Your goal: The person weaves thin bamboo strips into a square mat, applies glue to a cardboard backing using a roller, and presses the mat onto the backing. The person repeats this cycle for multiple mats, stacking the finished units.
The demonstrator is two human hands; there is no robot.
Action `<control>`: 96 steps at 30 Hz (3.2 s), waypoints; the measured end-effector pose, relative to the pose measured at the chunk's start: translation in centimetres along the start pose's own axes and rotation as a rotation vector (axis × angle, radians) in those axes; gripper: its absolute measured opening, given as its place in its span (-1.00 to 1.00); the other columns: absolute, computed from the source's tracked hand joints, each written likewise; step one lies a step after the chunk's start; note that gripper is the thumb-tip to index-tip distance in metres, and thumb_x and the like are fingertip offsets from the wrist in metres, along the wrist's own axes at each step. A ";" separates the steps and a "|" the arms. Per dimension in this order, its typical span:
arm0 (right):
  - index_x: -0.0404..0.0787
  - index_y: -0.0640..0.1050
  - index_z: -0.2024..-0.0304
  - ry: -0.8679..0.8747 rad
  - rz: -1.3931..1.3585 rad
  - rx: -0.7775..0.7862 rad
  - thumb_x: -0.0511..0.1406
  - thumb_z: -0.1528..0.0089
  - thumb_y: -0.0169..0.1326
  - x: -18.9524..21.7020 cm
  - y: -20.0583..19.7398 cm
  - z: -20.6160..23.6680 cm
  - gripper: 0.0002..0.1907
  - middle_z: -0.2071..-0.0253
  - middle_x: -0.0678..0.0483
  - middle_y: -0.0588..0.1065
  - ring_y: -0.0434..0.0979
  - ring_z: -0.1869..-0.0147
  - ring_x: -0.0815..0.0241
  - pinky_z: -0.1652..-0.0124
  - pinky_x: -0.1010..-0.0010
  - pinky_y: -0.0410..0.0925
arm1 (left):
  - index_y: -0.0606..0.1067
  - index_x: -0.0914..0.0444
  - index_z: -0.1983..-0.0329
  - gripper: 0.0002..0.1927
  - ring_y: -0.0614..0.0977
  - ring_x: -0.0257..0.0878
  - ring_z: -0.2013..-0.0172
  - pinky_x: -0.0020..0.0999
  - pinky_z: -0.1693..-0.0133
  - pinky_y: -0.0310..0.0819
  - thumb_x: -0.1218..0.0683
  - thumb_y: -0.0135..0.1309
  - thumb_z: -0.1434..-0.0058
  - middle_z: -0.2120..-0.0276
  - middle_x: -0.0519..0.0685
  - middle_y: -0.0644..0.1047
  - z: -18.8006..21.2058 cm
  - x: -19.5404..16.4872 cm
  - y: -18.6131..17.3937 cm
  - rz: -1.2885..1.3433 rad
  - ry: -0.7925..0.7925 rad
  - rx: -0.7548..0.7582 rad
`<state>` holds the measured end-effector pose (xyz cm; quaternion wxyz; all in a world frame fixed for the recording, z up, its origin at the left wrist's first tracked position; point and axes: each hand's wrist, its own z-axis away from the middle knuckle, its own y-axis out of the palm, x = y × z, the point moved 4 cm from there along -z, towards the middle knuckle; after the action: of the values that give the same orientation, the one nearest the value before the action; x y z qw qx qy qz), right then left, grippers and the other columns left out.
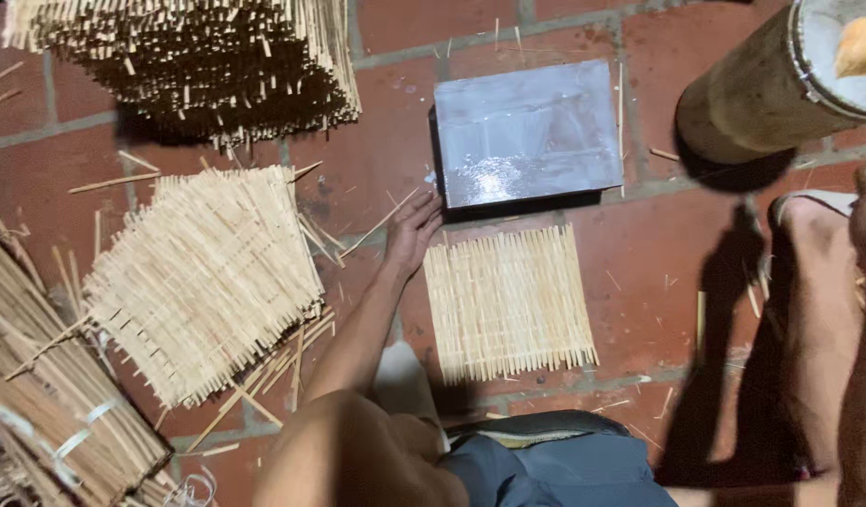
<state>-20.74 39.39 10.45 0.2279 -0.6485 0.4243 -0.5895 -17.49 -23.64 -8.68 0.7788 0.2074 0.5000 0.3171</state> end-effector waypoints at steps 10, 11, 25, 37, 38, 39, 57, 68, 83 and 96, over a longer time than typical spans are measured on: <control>-0.41 0.53 -0.10 -0.246 0.528 -0.185 -0.50 -0.29 0.11 6.7 -2.4 6.3 -0.69 0.08 -0.28 0.52 0.51 0.00 -0.21 -0.02 0.06 0.35 | 0.23 0.50 -0.36 -0.43 0.49 0.06 -0.25 -0.05 -0.27 0.40 0.13 -0.04 -0.35 -0.21 0.29 0.46 0.8 -1.4 1.5 -0.080 -0.023 0.034; -0.41 0.54 -0.09 -0.294 0.528 -0.196 -0.50 -0.29 0.11 8.2 -2.5 6.8 -0.71 0.10 -0.29 0.52 0.49 0.01 -0.23 0.01 0.05 0.33 | 0.25 0.49 -0.36 -0.43 0.51 0.05 -0.23 -0.05 -0.23 0.44 0.09 -0.05 -0.36 -0.19 0.28 0.47 0.7 -2.2 1.9 -0.129 -0.033 0.028; -0.45 0.54 0.35 0.176 -0.214 0.428 -0.01 -0.48 0.00 16.0 22.4 -6.0 -0.39 0.56 0.07 0.37 0.32 0.45 0.25 0.44 0.21 0.25 | 0.58 0.26 -0.11 -0.19 0.56 -0.25 0.39 -0.33 0.46 0.52 -0.43 -0.35 -0.30 0.30 0.01 0.58 -3.9 -9.2 8.8 -0.892 -0.129 -0.076; -0.34 0.51 0.32 -0.007 -0.324 0.373 -0.06 -0.51 -0.04 18.9 17.6 -5.1 -0.50 0.51 0.07 0.36 0.30 0.49 0.23 0.56 0.27 0.16 | 0.56 0.30 0.05 -0.12 0.29 -0.32 0.54 -0.26 0.54 0.27 -0.54 -0.38 -0.36 0.52 -0.18 0.28 -1.2 -11.4 11.5 -0.783 -0.196 -0.111; -0.35 0.50 0.28 -0.014 -0.351 0.381 -0.05 -0.51 -0.05 18.7 16.3 -4.8 -0.51 0.46 0.06 0.37 0.31 0.44 0.22 0.51 0.27 0.17 | 0.60 0.25 0.04 -0.13 0.32 -0.32 0.57 -0.25 0.57 0.31 -0.53 -0.37 -0.30 0.54 -0.18 0.29 -0.2 -12.4 12.0 -0.809 -0.191 -0.147; -0.35 0.50 0.25 -0.021 -0.376 0.395 -0.05 -0.51 -0.06 18.5 14.9 -4.8 -0.51 0.41 0.05 0.38 0.32 0.39 0.21 0.47 0.26 0.18 | 0.64 0.20 0.03 -0.14 0.35 -0.33 0.60 -0.23 0.60 0.34 -0.53 -0.37 -0.24 0.57 -0.17 0.30 1.1 -13.2 12.6 -0.835 -0.183 -0.183; -0.29 0.46 -0.28 0.320 -0.705 0.534 0.03 -0.40 -0.18 17.1 6.9 18.5 -0.36 -0.27 -0.14 0.50 0.49 -0.33 -0.04 -0.21 0.07 0.33 | 0.54 0.47 -0.07 -0.67 0.67 -0.23 0.23 -0.31 0.13 0.61 0.14 0.07 -0.35 0.15 0.08 0.63 22.0 -5.1 4.3 -0.337 -0.189 -0.139; -0.28 0.32 -0.40 0.141 -0.260 0.633 -0.06 -0.38 -0.15 11.6 15.6 25.2 -0.37 -0.44 -0.23 0.24 0.14 -0.53 -0.20 -0.43 -0.11 0.01 | 0.43 0.50 -0.25 -0.58 0.66 -0.22 0.08 -0.36 0.00 0.53 0.27 -0.02 -0.33 -0.04 0.17 0.62 23.2 4.6 -1.9 -0.413 -0.167 -0.200; -0.21 0.34 -0.37 0.137 0.011 0.662 -0.26 -0.26 -0.02 13.4 17.7 24.4 -0.40 -0.28 -0.25 0.37 0.29 -0.36 -0.32 -0.20 -0.54 0.02 | 0.46 0.49 -0.22 -0.58 0.58 -0.14 -0.15 -0.35 -0.19 0.40 0.31 0.00 -0.29 -0.16 0.20 0.56 20.4 6.9 -5.5 -0.535 -0.146 -0.275; -0.33 0.58 0.21 0.097 0.264 0.502 -0.35 -0.31 0.09 11.0 23.4 21.7 -0.87 0.45 -0.18 0.54 0.50 0.51 -0.05 0.34 0.04 0.36 | 0.35 0.33 -0.37 -0.50 0.40 -0.38 0.62 -0.43 0.65 0.35 0.21 -0.06 -0.35 0.04 0.18 0.66 20.4 3.7 0.0 -0.838 -0.289 -0.234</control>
<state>-7.12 13.44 -6.25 0.4356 -0.4817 0.3562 -0.6718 2.15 -21.22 -2.64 0.9197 -0.0601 0.3880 -0.0033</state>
